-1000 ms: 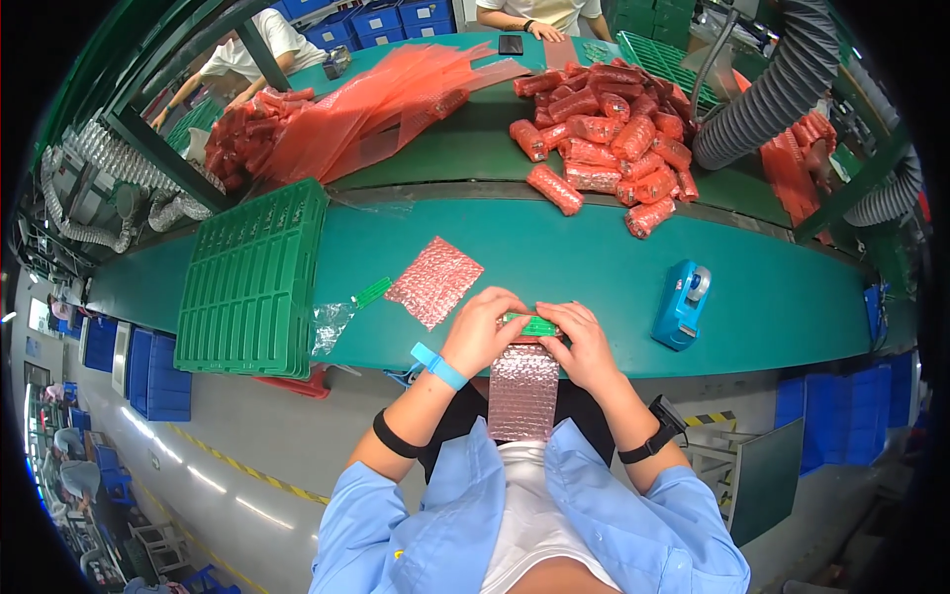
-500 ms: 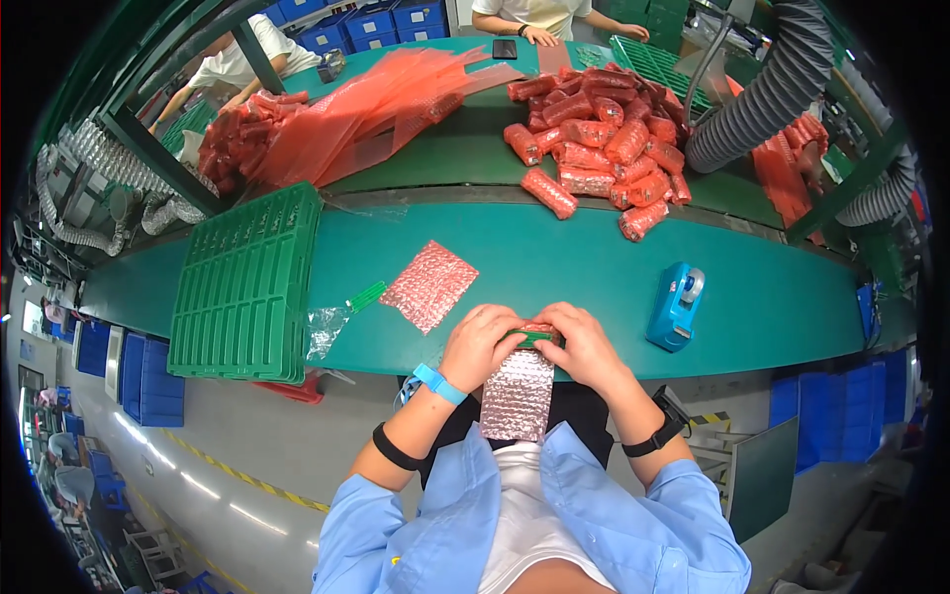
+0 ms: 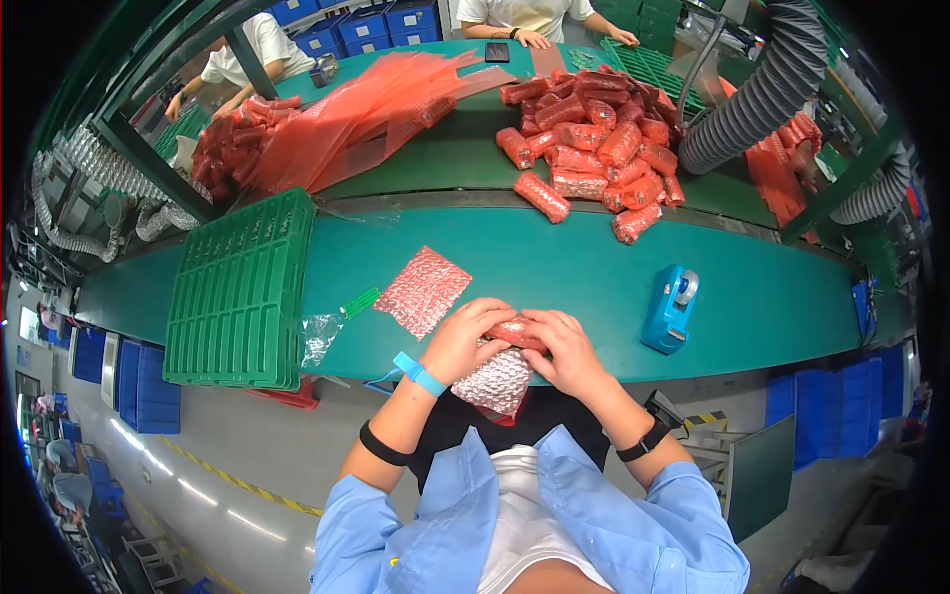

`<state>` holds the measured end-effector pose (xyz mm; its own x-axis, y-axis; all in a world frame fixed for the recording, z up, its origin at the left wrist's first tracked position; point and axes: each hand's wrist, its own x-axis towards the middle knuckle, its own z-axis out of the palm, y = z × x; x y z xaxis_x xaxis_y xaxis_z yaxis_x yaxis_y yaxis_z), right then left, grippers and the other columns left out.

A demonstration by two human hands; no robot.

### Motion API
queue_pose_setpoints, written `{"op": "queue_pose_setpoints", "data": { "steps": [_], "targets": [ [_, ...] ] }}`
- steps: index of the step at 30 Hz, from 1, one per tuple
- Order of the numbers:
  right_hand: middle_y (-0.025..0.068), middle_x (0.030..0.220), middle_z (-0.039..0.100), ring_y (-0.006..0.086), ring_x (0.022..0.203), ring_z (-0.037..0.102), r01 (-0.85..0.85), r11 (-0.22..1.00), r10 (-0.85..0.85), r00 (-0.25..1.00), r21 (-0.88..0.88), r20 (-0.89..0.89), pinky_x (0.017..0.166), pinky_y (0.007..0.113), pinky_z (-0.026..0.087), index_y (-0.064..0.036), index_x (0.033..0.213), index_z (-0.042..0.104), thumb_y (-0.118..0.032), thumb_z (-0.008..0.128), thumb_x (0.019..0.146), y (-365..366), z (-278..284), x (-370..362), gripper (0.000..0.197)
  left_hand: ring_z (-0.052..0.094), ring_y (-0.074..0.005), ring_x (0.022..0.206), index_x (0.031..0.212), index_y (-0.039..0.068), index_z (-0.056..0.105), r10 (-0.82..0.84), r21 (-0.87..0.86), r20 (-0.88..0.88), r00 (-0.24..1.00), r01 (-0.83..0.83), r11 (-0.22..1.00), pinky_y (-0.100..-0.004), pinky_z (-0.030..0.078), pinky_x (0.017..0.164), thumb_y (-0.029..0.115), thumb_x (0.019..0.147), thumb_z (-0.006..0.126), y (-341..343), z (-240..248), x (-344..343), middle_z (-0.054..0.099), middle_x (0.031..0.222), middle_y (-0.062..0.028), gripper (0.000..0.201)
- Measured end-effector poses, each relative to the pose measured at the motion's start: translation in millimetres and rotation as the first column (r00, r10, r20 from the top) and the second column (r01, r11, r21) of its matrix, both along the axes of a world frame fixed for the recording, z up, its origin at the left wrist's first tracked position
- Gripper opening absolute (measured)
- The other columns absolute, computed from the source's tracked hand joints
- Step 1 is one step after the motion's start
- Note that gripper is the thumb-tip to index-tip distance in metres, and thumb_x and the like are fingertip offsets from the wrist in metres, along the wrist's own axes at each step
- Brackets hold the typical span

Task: The person wraps circuit boards by hand, picking up a board from a green tray, placing it onto a bubble wrap sheet, and folding the sheet over the board. They then secure the wrapped circuit board with tape from a dispenser and place the finished package onto a pile.

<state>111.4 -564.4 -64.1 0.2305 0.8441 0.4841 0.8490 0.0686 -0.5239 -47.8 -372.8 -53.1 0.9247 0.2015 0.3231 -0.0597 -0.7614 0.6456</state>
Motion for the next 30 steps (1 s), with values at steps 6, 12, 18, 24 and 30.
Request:
{"op": "queue_pose_setpoints", "data": {
  "steps": [6, 12, 18, 24, 30],
  "targets": [
    [0.0128, 0.139, 0.064, 0.0373, 0.125, 0.062, 0.008, 0.999, -0.011, 0.996, -0.04, -0.085, 0.104, 0.049, 0.052, -0.0099, 0.135, 0.069, -0.01, 0.084, 0.082, 0, -3, -5, 0.056, 0.061, -0.038, 0.137, 0.142, 0.009, 0.067, 0.044, -0.002, 0.038, 0.998, -0.044, 0.999, -0.0493, 0.051, 0.115, 0.013, 0.082, 0.088, -12, -6, -7, 0.062, 0.15, -0.0154, 0.064],
    [0.0132, 0.144, 0.063, 0.0378, 0.128, 0.061, 0.079, 0.995, -0.076, 0.996, -0.062, 0.047, 0.104, 0.049, 0.052, -0.0105, 0.134, 0.07, -0.01, 0.083, 0.083, -3, -8, -23, 0.053, 0.049, -0.0374, 0.149, 0.152, 0.014, 0.061, 0.271, 0.276, 0.134, 0.953, -0.299, 0.914, -0.0577, 0.039, 0.124, 0.016, 0.083, 0.087, -37, -5, -20, 0.055, 0.158, -0.0142, 0.074],
    [0.0141, 0.144, 0.064, 0.0372, 0.13, 0.062, 0.059, 0.998, -0.059, 0.996, -0.005, 0.074, 0.105, 0.05, 0.051, -0.0107, 0.134, 0.07, -0.009, 0.082, 0.083, -2, -4, -25, 0.052, 0.052, -0.0376, 0.146, 0.15, 0.015, 0.062, 0.193, 0.277, 0.019, 0.981, -0.191, 0.942, -0.0555, 0.041, 0.123, 0.019, 0.083, 0.087, -30, -9, -24, 0.059, 0.156, -0.011, 0.071],
    [0.0182, 0.147, 0.066, 0.0383, 0.13, 0.065, 0.048, 0.996, -0.052, 0.998, -0.073, -0.047, 0.111, 0.053, 0.048, -0.0092, 0.133, 0.069, -0.009, 0.084, 0.082, -4, 0, -18, 0.053, 0.06, -0.0383, 0.136, 0.138, 0.011, 0.068, 0.181, 0.294, 0.153, 0.971, -0.22, 0.93, -0.0512, 0.047, 0.116, 0.018, 0.083, 0.087, -29, -11, -17, 0.066, 0.145, -0.0101, 0.058],
    [0.017, 0.147, 0.066, 0.0384, 0.13, 0.065, 0.111, 0.991, -0.109, 0.994, -0.074, 0.029, 0.111, 0.053, 0.047, -0.0092, 0.133, 0.07, -0.011, 0.085, 0.082, -5, -2, -19, 0.053, 0.064, -0.0378, 0.123, 0.125, 0.004, 0.073, 0.473, 0.078, 0.018, 0.881, -0.472, 0.878, -0.047, 0.051, 0.106, 0.018, 0.084, 0.087, 33, 8, -51, 0.07, 0.131, -0.0169, 0.045]
  ]
}}
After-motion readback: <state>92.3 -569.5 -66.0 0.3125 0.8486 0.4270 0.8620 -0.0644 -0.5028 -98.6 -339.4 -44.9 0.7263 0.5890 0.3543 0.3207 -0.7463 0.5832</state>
